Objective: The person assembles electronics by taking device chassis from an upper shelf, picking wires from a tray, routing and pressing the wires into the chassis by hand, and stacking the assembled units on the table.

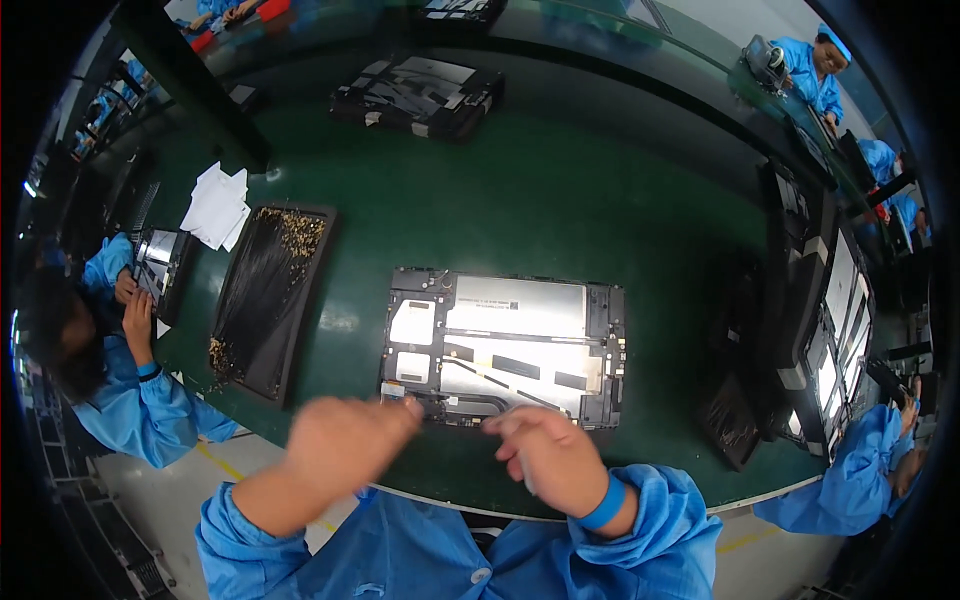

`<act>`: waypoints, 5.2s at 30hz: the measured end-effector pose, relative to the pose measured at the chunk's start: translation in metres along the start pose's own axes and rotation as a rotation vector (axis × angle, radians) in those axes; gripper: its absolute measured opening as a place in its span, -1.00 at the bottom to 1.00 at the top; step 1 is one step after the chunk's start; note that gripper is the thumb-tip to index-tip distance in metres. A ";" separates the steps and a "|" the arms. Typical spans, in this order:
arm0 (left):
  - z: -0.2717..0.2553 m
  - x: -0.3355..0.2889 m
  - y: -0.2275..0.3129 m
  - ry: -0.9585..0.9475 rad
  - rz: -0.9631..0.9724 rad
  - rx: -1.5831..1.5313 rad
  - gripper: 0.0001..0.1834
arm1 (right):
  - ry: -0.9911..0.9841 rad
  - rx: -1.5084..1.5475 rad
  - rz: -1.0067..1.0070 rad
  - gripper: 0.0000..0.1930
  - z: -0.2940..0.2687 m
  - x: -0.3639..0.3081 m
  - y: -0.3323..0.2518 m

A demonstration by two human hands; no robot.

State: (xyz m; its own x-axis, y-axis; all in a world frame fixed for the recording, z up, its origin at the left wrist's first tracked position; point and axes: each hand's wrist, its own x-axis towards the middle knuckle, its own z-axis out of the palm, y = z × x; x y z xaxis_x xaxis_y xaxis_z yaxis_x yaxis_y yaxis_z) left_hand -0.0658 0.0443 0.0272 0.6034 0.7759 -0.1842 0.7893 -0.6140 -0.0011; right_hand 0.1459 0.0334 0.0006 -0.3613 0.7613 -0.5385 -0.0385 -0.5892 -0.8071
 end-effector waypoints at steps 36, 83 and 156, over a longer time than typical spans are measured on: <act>0.050 0.007 0.038 0.459 -0.098 -0.311 -0.77 | 0.373 -0.087 -0.654 -0.69 0.020 0.020 0.031; 0.055 -0.012 0.019 0.746 -1.321 -1.927 -0.77 | 0.272 0.003 -0.389 -0.63 0.011 0.043 0.014; 0.043 0.062 0.091 0.447 0.004 -0.296 -0.80 | 0.686 -0.135 -0.854 -0.78 -0.040 -0.005 0.046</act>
State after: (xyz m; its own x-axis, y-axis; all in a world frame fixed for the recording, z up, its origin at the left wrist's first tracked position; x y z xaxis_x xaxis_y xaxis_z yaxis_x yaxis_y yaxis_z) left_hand 0.0389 0.0304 -0.0267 0.5451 0.7993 0.2529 0.7464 -0.6001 0.2877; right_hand 0.1835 0.0136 -0.0440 0.3310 0.9170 0.2228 0.0880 0.2051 -0.9748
